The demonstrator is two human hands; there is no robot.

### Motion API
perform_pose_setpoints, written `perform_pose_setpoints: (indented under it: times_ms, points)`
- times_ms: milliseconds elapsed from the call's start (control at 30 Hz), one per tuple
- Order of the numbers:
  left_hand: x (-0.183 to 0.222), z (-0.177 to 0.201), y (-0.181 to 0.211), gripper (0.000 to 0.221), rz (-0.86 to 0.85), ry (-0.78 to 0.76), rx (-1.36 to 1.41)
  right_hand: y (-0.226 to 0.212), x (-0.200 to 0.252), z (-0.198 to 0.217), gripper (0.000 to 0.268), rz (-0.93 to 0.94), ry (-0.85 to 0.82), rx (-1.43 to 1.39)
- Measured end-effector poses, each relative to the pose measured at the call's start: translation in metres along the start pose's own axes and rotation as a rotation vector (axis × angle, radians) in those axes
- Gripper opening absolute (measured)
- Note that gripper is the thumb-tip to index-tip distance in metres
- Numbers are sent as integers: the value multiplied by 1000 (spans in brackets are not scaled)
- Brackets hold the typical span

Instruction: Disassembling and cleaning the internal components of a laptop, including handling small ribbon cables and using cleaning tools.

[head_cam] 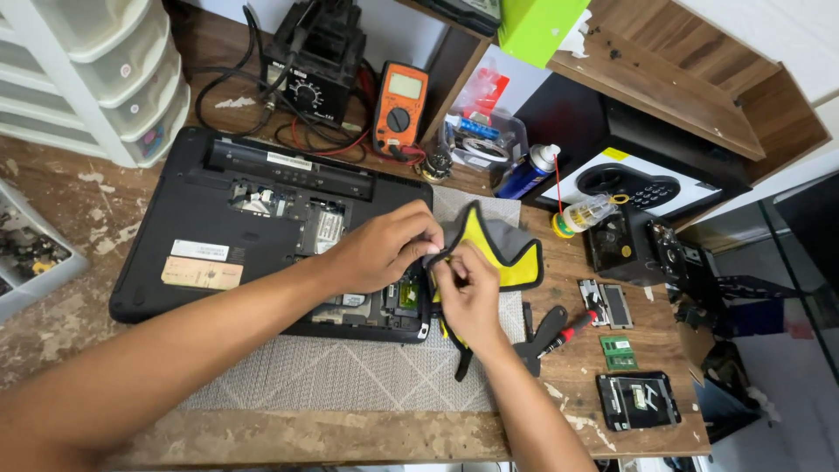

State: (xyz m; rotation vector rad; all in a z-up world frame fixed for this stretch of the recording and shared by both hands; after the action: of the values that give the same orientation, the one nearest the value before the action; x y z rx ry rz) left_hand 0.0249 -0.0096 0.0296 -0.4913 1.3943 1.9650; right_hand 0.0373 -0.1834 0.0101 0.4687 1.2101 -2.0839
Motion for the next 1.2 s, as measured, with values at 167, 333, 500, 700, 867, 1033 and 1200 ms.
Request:
perform_pose_setpoints:
  times_ms: [167,333,500,700,867,1033,1200]
  points:
    - [0,0,-6,7,6,-1,-19,2,2,-14,22,35,-171,59]
    - [-1,0,-1,8,-8,5,6,-5,-2,0,29,50,-34,-17]
    - [2,0,0,10,-20,-7,-43,-6,2,-8,21,-98,-365,270]
    - [1,0,2,9,-19,-31,-65,-15,2,-8,24,-162,-429,394]
    - [2,-2,-1,6,-12,-16,-95,-13,7,-12,7,-207,-406,415]
    - [0,-1,-3,5,7,-12,-127,-17,10,-15,8,-97,-458,635]
    - [-1,0,-6,5,31,-24,-92,-11,12,-14,6,-49,-382,482]
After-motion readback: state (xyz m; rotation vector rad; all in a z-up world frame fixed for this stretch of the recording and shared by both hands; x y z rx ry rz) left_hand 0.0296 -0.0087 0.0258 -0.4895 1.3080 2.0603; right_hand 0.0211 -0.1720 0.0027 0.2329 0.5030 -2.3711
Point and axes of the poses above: each hand's wrist, its own x-axis away from the middle knuckle, its own z-axis out of the back of the hand, y = z × x, the point moved 4 cm from there along -x, towards the middle knuckle, and after that the axes turned 1 degree about x, right-handed, at the moved point
